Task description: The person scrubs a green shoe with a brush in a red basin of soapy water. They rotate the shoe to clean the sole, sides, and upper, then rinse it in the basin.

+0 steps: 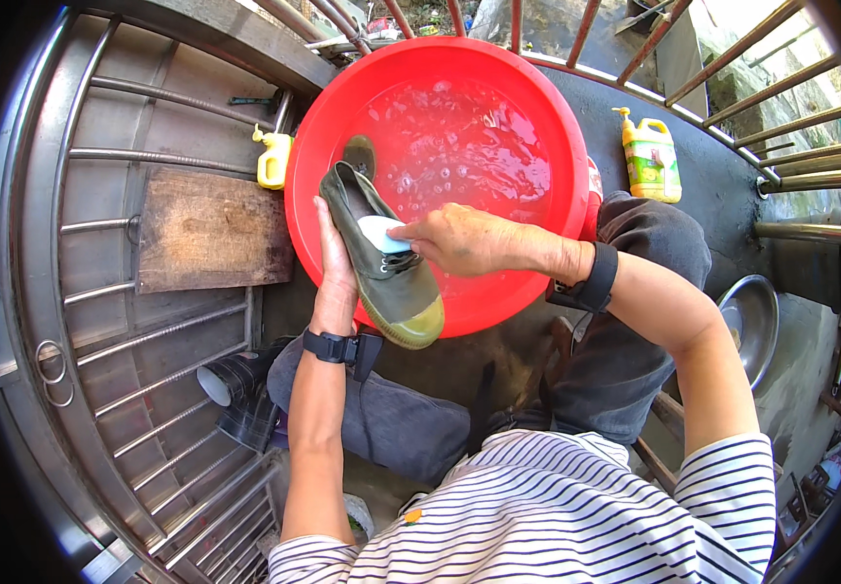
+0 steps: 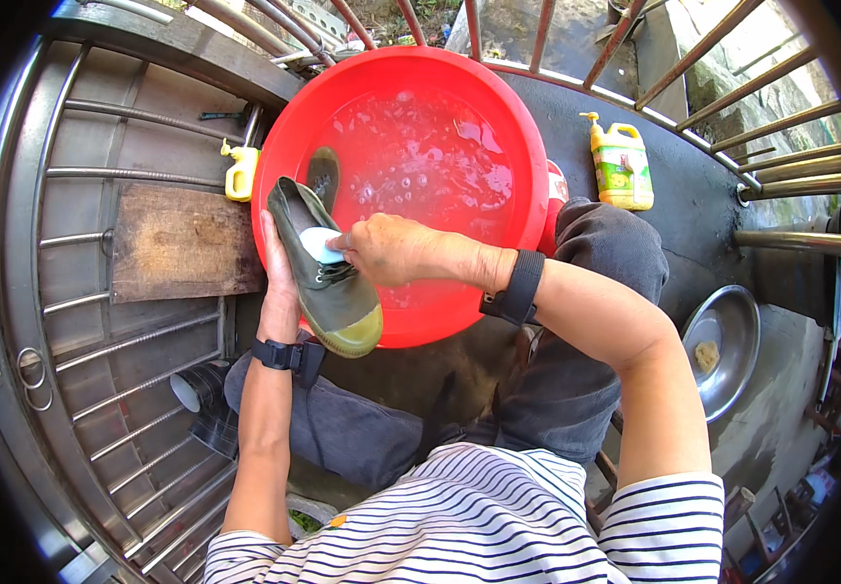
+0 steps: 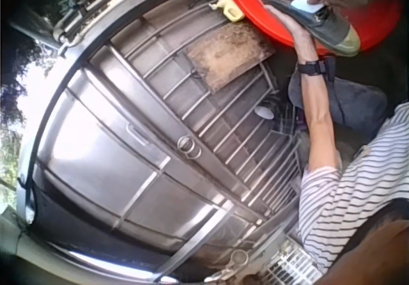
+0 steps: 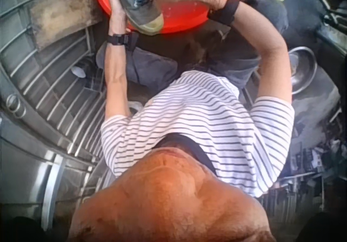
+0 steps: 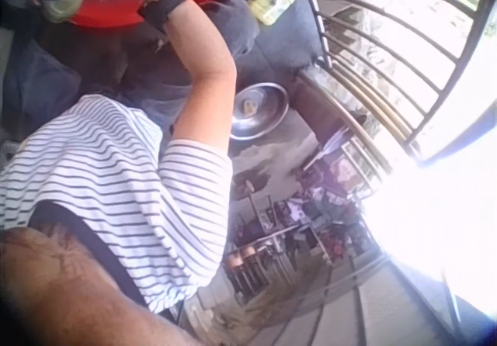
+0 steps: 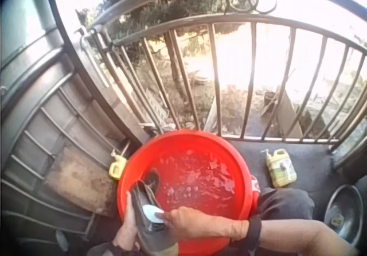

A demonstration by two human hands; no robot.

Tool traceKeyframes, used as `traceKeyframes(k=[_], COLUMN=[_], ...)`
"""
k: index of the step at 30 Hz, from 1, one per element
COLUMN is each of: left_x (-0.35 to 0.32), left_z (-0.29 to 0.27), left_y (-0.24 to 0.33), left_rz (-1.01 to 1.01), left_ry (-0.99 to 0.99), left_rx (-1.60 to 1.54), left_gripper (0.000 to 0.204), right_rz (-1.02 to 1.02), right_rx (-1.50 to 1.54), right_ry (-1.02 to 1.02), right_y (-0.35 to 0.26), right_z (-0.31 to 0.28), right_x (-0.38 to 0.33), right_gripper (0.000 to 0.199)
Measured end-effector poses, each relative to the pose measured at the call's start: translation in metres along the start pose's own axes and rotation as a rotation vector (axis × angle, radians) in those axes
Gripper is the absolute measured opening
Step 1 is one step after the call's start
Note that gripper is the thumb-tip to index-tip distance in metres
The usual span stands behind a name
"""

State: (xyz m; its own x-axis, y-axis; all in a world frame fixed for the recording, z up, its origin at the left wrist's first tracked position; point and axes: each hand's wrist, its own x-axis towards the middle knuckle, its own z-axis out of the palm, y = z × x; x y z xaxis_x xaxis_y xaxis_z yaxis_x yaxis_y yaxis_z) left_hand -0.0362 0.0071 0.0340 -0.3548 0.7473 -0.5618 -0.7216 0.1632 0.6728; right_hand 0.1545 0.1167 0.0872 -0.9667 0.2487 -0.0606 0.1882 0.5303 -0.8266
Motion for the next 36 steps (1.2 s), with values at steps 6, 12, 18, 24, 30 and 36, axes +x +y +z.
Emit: traceKeyframes(k=[6,12,18,24,30,36], left_x=[-0.01,-0.031,-0.041,-0.024,-0.022,-0.011], left_z=[0.006,0.026,0.022,-0.012,-0.009,0.014], left_y=[-0.007,-0.014,-0.019,-0.005,-0.017,-0.011], left_rz=[-0.208,-0.384,-0.286,-0.441,0.0,0.305], left_ry=[-0.182,-0.132,-0.368,-0.301,0.02,-0.001], left_rx=[-0.021,-0.016,0.177,0.15,0.65,0.493], left_gripper=[0.075,0.06,0.049,0.072,0.088,0.082], right_rz=[-0.097,-0.127,0.014,0.018,0.076,0.101], right_rx=[-0.175,-0.434,-0.471,0.104,0.206,0.121], right_ry=[-0.06,-0.053,-0.043,-0.029,-0.03,0.134], right_y=[0.009,0.019,0.037,0.045,0.027,-0.001], right_z=[-0.015,-0.032,-0.027,-0.016,0.002,0.009], right_x=[-0.009,-0.017,-0.019,-0.015,-0.014,-0.008], right_gripper=[0.035,0.035,0.032,0.032,0.034,0.037])
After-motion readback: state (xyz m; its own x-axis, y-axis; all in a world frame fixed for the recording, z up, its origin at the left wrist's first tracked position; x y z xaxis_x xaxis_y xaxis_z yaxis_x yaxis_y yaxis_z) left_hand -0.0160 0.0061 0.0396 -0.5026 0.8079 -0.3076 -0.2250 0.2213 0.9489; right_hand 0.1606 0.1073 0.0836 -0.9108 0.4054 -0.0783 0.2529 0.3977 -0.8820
